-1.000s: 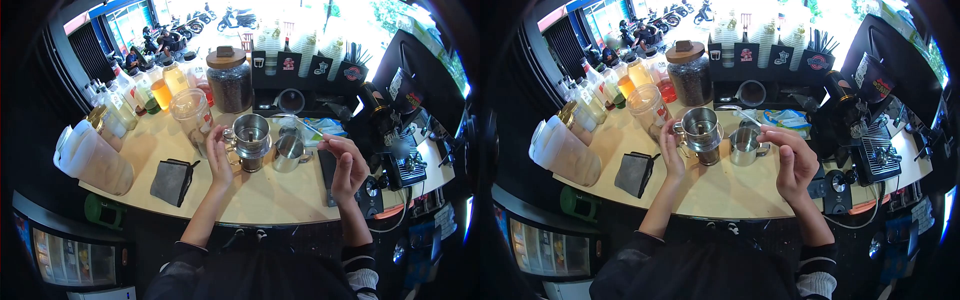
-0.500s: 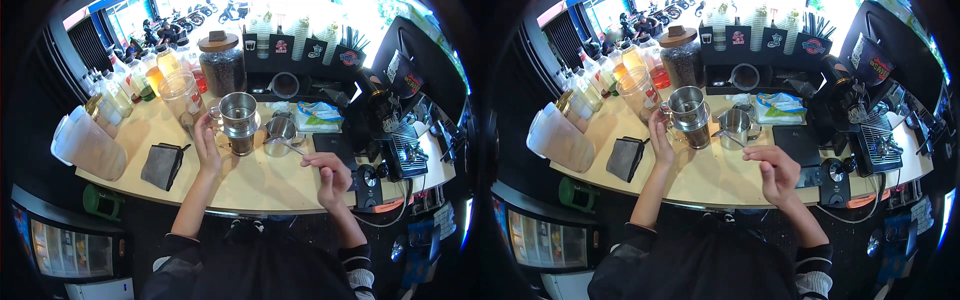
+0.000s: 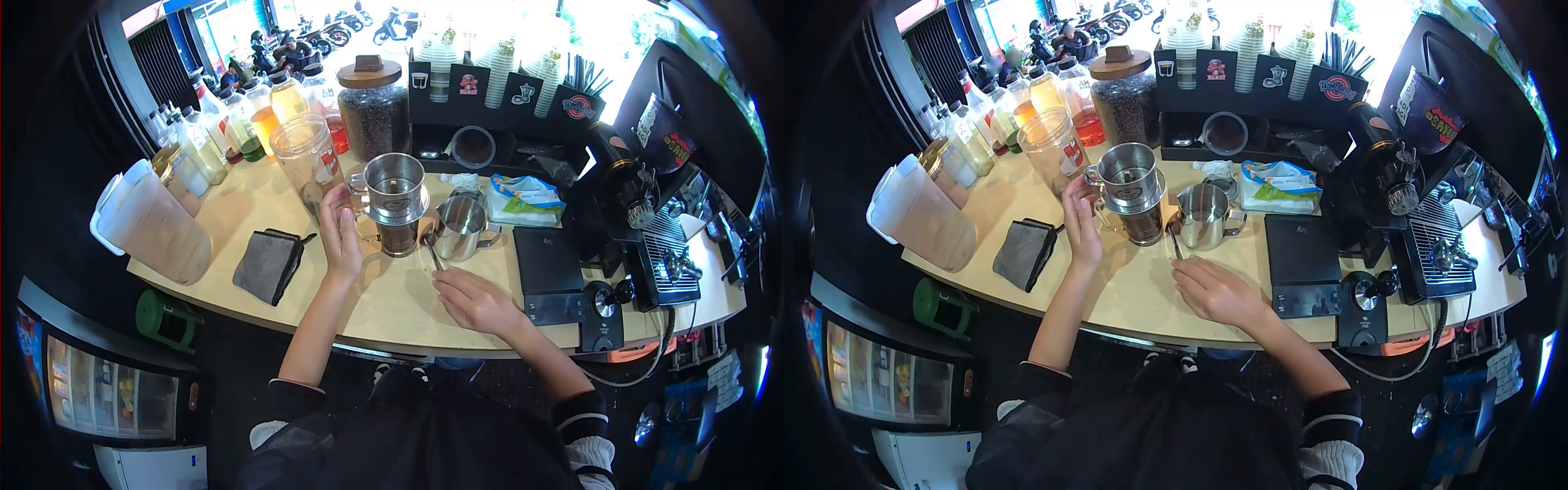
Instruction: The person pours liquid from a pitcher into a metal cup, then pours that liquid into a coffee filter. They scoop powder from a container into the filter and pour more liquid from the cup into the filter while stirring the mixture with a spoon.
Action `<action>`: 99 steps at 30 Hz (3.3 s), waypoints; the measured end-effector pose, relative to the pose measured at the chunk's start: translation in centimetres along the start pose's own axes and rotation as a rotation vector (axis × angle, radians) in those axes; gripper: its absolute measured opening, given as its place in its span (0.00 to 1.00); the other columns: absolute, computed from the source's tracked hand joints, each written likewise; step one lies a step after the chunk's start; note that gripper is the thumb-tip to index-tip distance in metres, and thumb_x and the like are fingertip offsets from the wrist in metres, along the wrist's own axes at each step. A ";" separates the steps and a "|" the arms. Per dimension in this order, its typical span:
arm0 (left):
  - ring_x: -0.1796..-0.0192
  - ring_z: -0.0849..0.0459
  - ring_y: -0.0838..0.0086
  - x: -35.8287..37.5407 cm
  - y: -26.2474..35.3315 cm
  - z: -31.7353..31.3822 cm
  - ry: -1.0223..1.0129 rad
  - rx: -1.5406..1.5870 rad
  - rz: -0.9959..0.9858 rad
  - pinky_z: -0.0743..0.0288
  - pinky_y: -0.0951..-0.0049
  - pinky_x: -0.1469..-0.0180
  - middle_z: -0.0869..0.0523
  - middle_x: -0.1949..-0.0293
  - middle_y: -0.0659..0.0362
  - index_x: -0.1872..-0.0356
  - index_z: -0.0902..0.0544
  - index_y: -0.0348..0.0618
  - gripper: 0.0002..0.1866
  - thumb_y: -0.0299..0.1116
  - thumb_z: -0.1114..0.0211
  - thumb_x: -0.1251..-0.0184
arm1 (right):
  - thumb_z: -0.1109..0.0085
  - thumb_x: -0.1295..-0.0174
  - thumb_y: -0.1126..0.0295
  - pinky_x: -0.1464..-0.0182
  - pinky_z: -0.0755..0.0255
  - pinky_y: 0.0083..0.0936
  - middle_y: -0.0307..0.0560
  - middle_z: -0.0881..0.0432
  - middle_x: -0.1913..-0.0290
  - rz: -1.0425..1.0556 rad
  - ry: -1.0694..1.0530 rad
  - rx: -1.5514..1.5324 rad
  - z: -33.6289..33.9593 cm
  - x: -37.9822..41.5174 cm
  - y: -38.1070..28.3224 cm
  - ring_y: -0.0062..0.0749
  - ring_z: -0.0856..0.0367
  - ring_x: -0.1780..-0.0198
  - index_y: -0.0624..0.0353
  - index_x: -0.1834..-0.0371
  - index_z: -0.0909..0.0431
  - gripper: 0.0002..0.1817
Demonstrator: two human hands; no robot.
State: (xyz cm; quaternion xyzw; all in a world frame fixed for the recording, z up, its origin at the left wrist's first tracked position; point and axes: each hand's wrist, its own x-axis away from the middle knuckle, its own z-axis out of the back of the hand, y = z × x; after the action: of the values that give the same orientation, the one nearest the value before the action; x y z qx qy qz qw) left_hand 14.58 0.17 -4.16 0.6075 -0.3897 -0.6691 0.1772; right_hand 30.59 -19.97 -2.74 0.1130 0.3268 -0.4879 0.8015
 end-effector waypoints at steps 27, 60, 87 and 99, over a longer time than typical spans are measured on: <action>0.45 0.28 0.72 0.2 -0.2 0.5 0.160 -0.014 -0.052 0.37 0.71 0.41 0.26 0.50 0.55 0.44 0.34 0.36 0.16 0.34 0.53 0.27 | 0.40 0.45 0.68 0.55 0.29 0.30 0.47 0.22 0.57 -0.002 -0.141 0.094 0.0 -3.5 -1.6 0.37 0.22 0.57 0.62 0.65 0.24 0.09; 0.42 0.26 0.62 -3.9 -0.8 7.4 -0.098 -0.211 -0.408 0.28 0.64 0.41 0.30 0.43 0.50 0.36 0.44 0.41 0.57 0.44 0.16 0.69 | 0.43 0.51 0.77 0.69 0.22 0.33 0.52 0.18 0.73 -0.263 -0.526 0.276 -0.9 -23.9 -6.3 0.43 0.15 0.69 0.63 0.72 0.20 0.05; 0.38 0.32 0.59 -2.9 -3.1 6.7 -0.015 -0.219 -0.430 0.30 0.62 0.39 0.35 0.40 0.49 0.35 0.46 0.45 0.59 0.47 0.16 0.71 | 0.50 0.49 0.79 0.59 0.26 0.37 0.55 0.20 0.70 -0.249 -0.657 0.025 0.8 -23.7 -5.6 0.50 0.20 0.63 0.66 0.73 0.22 0.06; 0.40 0.28 0.63 -2.2 -4.9 6.6 -0.066 0.010 -0.244 0.28 0.65 0.40 0.36 0.39 0.49 0.35 0.46 0.44 0.59 0.42 0.15 0.70 | 0.49 0.45 0.80 0.66 0.27 0.28 0.54 0.20 0.75 -0.320 -0.353 -0.323 2.7 -21.9 -4.8 0.41 0.20 0.72 0.68 0.63 0.20 0.09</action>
State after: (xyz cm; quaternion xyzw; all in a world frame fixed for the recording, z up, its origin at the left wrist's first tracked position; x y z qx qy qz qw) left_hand 9.94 6.90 -6.55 0.6291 -0.3219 -0.7032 0.0785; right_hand 20.82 -8.21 13.86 -0.1557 0.2694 -0.5621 0.7663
